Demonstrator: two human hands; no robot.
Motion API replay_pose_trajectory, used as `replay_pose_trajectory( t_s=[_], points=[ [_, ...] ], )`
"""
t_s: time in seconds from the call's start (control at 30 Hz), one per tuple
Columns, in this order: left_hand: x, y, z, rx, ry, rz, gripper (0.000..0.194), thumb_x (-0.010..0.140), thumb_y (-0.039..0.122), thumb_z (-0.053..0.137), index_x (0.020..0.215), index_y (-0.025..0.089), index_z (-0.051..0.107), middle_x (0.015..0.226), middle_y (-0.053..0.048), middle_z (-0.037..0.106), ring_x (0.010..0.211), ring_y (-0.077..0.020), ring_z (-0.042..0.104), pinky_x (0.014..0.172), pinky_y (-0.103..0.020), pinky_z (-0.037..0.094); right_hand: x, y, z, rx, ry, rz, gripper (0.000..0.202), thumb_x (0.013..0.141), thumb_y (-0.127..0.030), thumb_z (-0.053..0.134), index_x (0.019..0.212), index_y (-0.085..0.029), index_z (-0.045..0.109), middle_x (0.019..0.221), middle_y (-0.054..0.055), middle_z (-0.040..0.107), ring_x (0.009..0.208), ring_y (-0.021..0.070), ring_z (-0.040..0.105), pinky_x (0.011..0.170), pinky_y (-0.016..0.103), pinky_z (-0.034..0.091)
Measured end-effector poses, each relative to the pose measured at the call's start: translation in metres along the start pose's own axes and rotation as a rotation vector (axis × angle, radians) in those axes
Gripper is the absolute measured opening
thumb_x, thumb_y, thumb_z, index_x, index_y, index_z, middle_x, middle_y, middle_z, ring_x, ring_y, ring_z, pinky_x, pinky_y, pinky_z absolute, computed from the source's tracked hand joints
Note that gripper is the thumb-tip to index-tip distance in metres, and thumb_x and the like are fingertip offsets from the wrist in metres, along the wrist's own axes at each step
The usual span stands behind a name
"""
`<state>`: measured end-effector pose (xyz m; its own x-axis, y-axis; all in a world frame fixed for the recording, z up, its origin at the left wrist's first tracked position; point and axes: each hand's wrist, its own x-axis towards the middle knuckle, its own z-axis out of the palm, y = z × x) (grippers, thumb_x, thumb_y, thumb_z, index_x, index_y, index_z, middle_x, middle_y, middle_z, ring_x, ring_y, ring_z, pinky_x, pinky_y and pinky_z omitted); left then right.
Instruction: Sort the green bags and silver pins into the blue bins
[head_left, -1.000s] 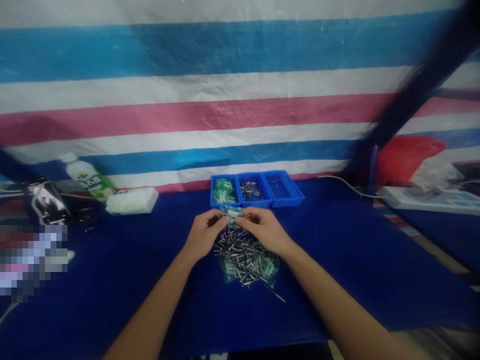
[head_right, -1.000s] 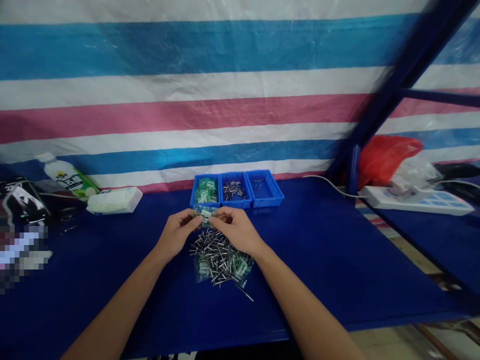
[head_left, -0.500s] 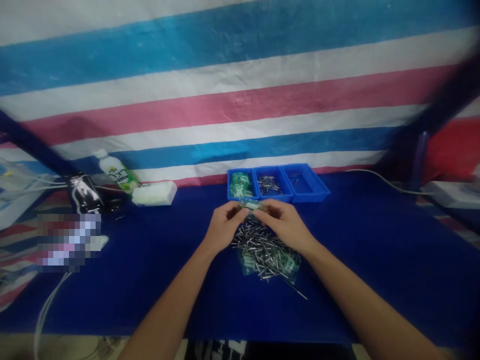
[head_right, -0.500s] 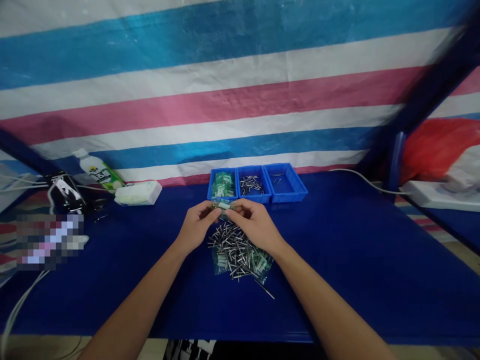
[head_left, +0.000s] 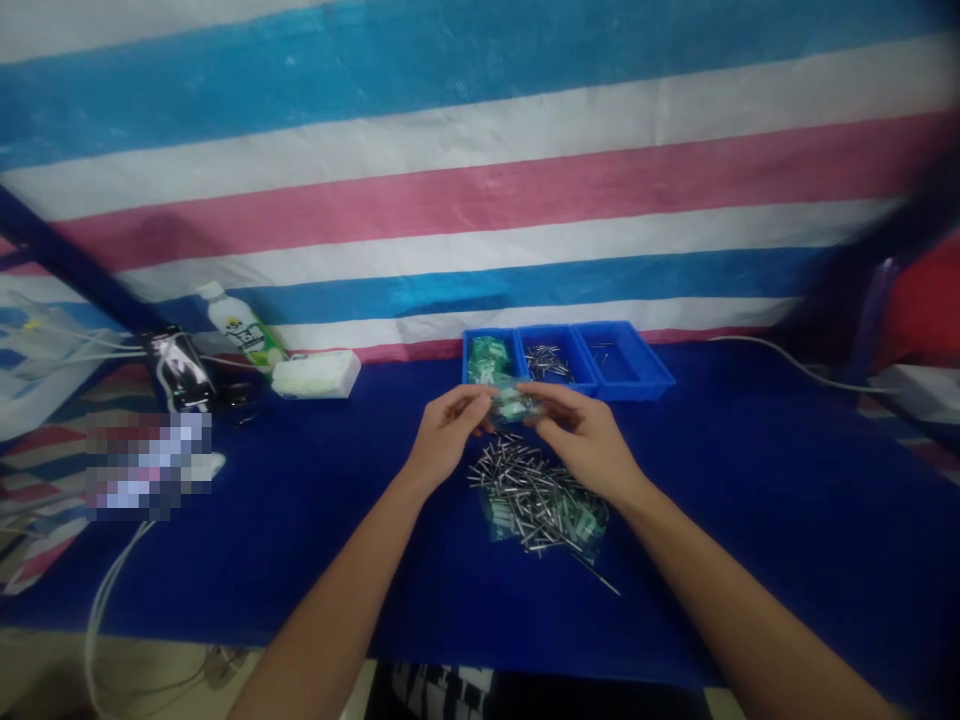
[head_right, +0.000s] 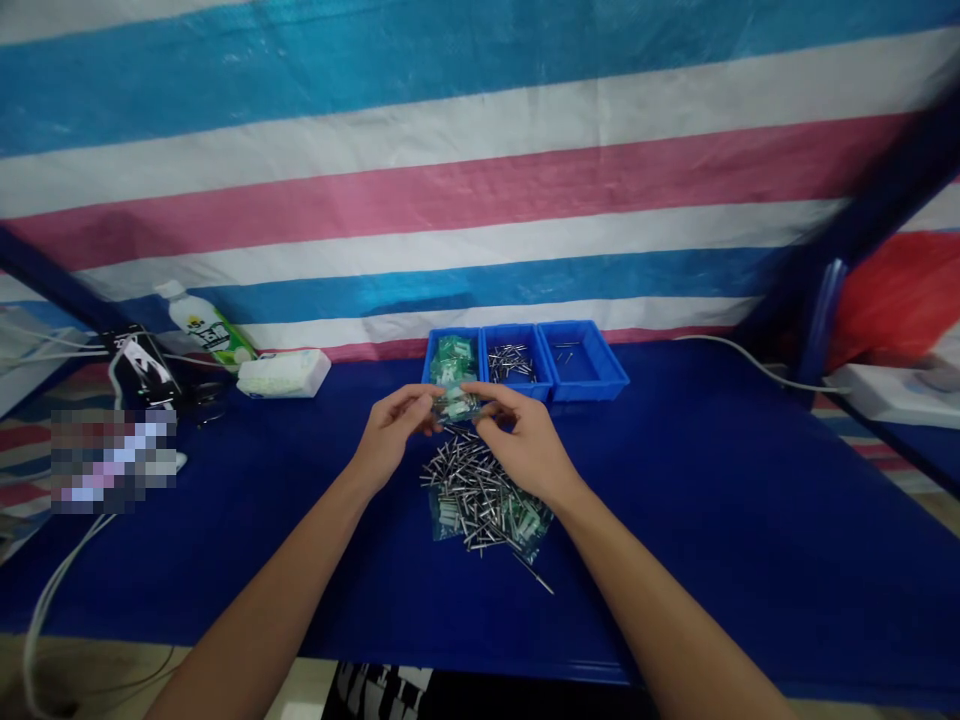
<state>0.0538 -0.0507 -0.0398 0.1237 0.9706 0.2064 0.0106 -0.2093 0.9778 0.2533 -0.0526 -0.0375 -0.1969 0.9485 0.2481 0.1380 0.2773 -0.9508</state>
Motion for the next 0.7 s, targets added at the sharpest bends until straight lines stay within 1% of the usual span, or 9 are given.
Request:
replay_pose_trajectory(
  t_s=[0.07,0.13,0.23,0.3,0.33,0.4,0.43,0.5,0.7],
  points=[
    [-0.0001,-0.0009,0.0019,0.018,0.034,0.015,0.030,0.085,0.042,0.074,0.105,0.020,0.070,0.078,-0.001,0.066,0.069,-0.0147,0.063,0.066,-0.027,0.049,-0.0006,-0.0041,-0.0007,0.056,-0.036,-0.011,0.037,0.082,-0.020,0.060,0.116,-0.027,0.072,0.091,0.004,0.072,0.086,0.0240,0.068,0.078,0.043,0.051],
    [-0.0001,-0.0018,0.0037,-0.012,0.056,0.009,0.036,0.081,0.037,0.078,0.111,0.021,0.066,0.079,0.000,0.065,0.069,-0.0151,0.063,0.067,-0.028,0.050,-0.0009,-0.0083,-0.0005,0.133,-0.056,-0.010,0.036,0.083,-0.023,0.062,0.118,-0.028,0.069,0.097,0.005,0.072,0.089,0.0239,0.069,0.082,0.043,0.052],
    [0.0000,-0.0025,0.0051,-0.073,0.057,0.003,0.050,0.079,0.034,0.079,0.123,0.024,0.059,0.075,0.002,0.063,0.068,-0.0154,0.061,0.067,-0.029,0.049,0.0000,-0.0104,0.0012,0.235,-0.016,0.030,0.053,0.085,-0.033,0.068,0.136,-0.030,0.055,0.102,0.005,0.072,0.084,0.0220,0.069,0.082,0.042,0.053],
    [-0.0003,-0.0023,0.0053,-0.078,0.059,0.017,0.053,0.079,0.033,0.079,0.127,0.025,0.057,0.075,0.002,0.062,0.068,-0.0153,0.059,0.067,-0.029,0.048,0.0017,-0.0083,0.0018,0.230,0.000,0.080,0.059,0.085,-0.039,0.071,0.139,-0.028,0.050,0.096,0.005,0.072,0.081,0.0218,0.067,0.077,0.040,0.052],
    [-0.0005,-0.0020,0.0052,-0.067,0.060,0.024,0.053,0.080,0.033,0.079,0.127,0.025,0.057,0.075,0.002,0.062,0.068,-0.0152,0.059,0.067,-0.030,0.047,0.0027,-0.0066,0.0016,0.201,-0.003,0.104,0.054,0.084,-0.041,0.072,0.134,-0.026,0.055,0.093,0.005,0.072,0.080,0.0219,0.067,0.075,0.039,0.052],
    [-0.0010,-0.0014,0.0052,-0.031,0.054,0.033,0.048,0.081,0.032,0.078,0.125,0.025,0.060,0.077,0.001,0.062,0.068,-0.0151,0.059,0.067,-0.030,0.047,0.0046,-0.0034,0.0003,0.118,-0.030,0.128,0.033,0.085,-0.044,0.071,0.111,-0.024,0.067,0.086,0.005,0.071,0.077,0.0211,0.064,0.072,0.038,0.050],
    [-0.0012,-0.0011,0.0052,-0.013,0.049,0.033,0.046,0.081,0.033,0.077,0.123,0.025,0.061,0.078,0.001,0.062,0.069,-0.0150,0.059,0.067,-0.030,0.047,0.0052,-0.0024,-0.0006,0.083,-0.043,0.129,0.025,0.085,-0.045,0.071,0.098,-0.024,0.070,0.083,0.004,0.069,0.075,0.0203,0.063,0.071,0.038,0.049],
    [-0.0017,-0.0009,0.0056,0.004,0.038,0.028,0.043,0.082,0.033,0.077,0.121,0.024,0.063,0.079,0.000,0.063,0.070,-0.0151,0.059,0.067,-0.029,0.047,0.0060,-0.0017,-0.0022,0.049,-0.055,0.123,0.021,0.086,-0.044,0.070,0.081,-0.023,0.070,0.076,0.003,0.065,0.071,0.0184,0.058,0.067,0.036,0.046],
    [-0.0022,-0.0014,0.0072,-0.004,0.004,-0.021,0.052,0.079,0.033,0.080,0.127,0.024,0.060,0.090,-0.003,0.068,0.081,-0.0177,0.066,0.075,-0.031,0.052,0.0060,-0.0033,-0.0015,0.076,-0.053,0.118,0.017,0.085,-0.040,0.070,0.080,-0.024,0.069,0.073,0.002,0.063,0.069,0.0175,0.055,0.066,0.035,0.044]
  ],
)
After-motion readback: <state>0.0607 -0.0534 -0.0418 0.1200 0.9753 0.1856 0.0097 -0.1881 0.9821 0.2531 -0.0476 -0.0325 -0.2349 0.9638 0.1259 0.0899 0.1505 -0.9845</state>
